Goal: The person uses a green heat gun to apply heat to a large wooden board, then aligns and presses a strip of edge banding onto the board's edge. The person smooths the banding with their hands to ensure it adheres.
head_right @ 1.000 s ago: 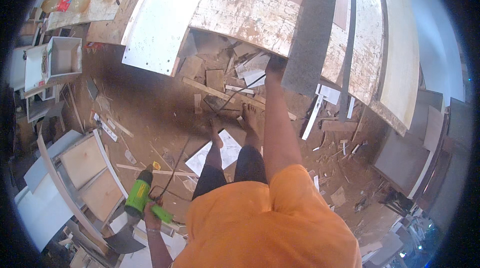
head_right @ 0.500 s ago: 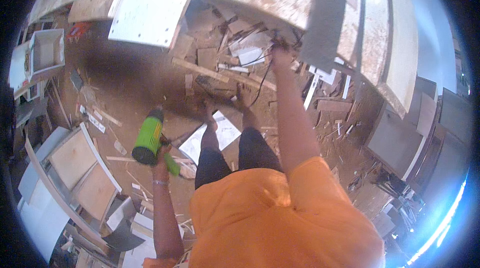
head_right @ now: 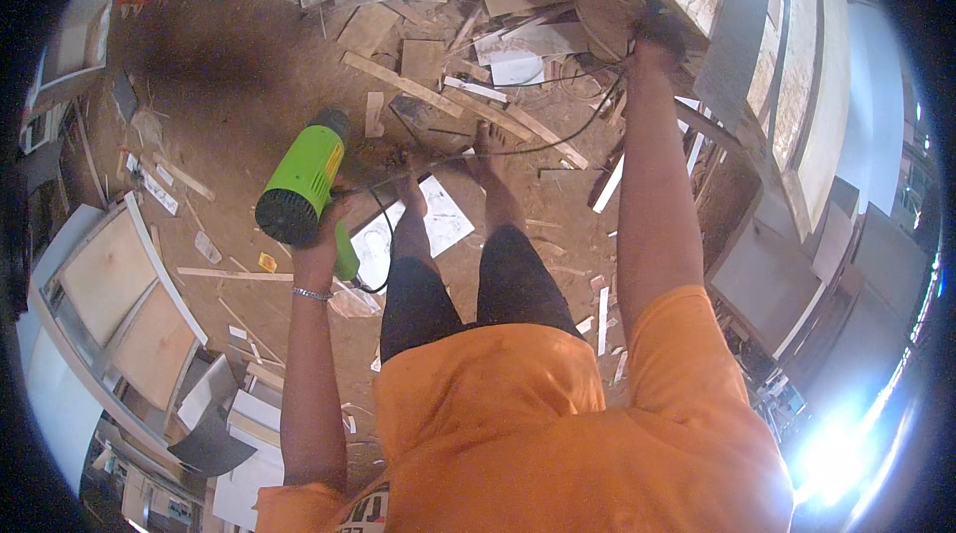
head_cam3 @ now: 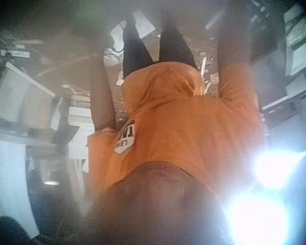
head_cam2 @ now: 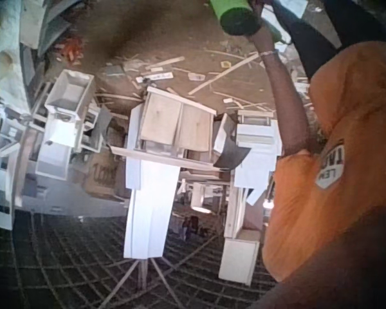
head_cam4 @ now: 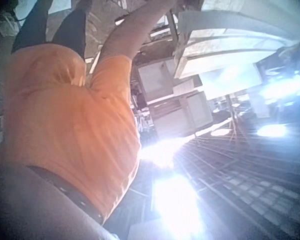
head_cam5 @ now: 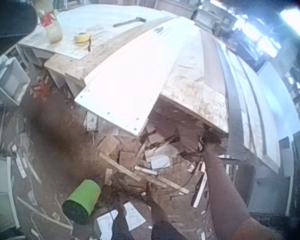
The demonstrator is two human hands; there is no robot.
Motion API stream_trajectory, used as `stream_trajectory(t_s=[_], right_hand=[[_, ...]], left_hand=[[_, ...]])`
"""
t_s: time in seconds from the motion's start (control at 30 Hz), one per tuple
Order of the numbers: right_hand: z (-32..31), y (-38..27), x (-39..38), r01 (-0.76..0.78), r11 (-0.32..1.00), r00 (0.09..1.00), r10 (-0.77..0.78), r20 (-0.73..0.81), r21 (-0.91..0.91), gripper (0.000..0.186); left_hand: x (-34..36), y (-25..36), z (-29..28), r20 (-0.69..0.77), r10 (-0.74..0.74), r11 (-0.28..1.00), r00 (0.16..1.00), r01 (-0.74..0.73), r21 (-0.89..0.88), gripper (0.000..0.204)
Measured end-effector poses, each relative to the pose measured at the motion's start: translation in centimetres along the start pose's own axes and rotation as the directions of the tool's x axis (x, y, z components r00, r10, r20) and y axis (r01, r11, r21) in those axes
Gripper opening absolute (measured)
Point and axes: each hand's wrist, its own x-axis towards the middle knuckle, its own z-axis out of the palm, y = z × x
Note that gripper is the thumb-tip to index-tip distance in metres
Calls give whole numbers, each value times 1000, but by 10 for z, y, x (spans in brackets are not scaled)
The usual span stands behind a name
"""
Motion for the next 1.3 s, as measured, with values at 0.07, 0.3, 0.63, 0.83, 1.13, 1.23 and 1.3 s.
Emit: stream_trajectory(t_s=[0.07, 0.3, 0.63, 0.83, 1.13, 1.23, 1.3], right_hand=[[1, 8, 2, 177, 965, 979, -192, -65, -192, 12], [10, -76, 6, -95, 693, 986, 166, 30, -715, 44], [-22, -127, -96, -40, 860, 994, 87, 69, -509, 44], [-183, -281, -282, -277, 924, 636, 381, 671, -263, 37], [-322, -244, -385, -199, 980, 644, 150, 750, -25, 34], [-358, -241, -366, -275, 961, 587, 186, 788, -21, 39], [-390, -227, -367, -294, 952, 602, 119, 789, 81, 43]], left_hand=[[-3, -10, -6, -12, -17, 998, 1000, 17, 66, 32], [-8, -10, -11, -4, -65, 993, 998, 64, -99, 31], [-21, 47, -3, 128, -216, 921, 968, 245, -302, 16], [-27, 54, 7, 240, 40, 973, 970, -92, 210, 27], [-68, 134, 85, 519, -193, 901, 833, -58, 429, 46], [-107, 207, 143, 678, -191, 798, 710, -290, 528, 56], [-109, 180, 205, 782, -7, 704, 623, -552, 446, 61]])
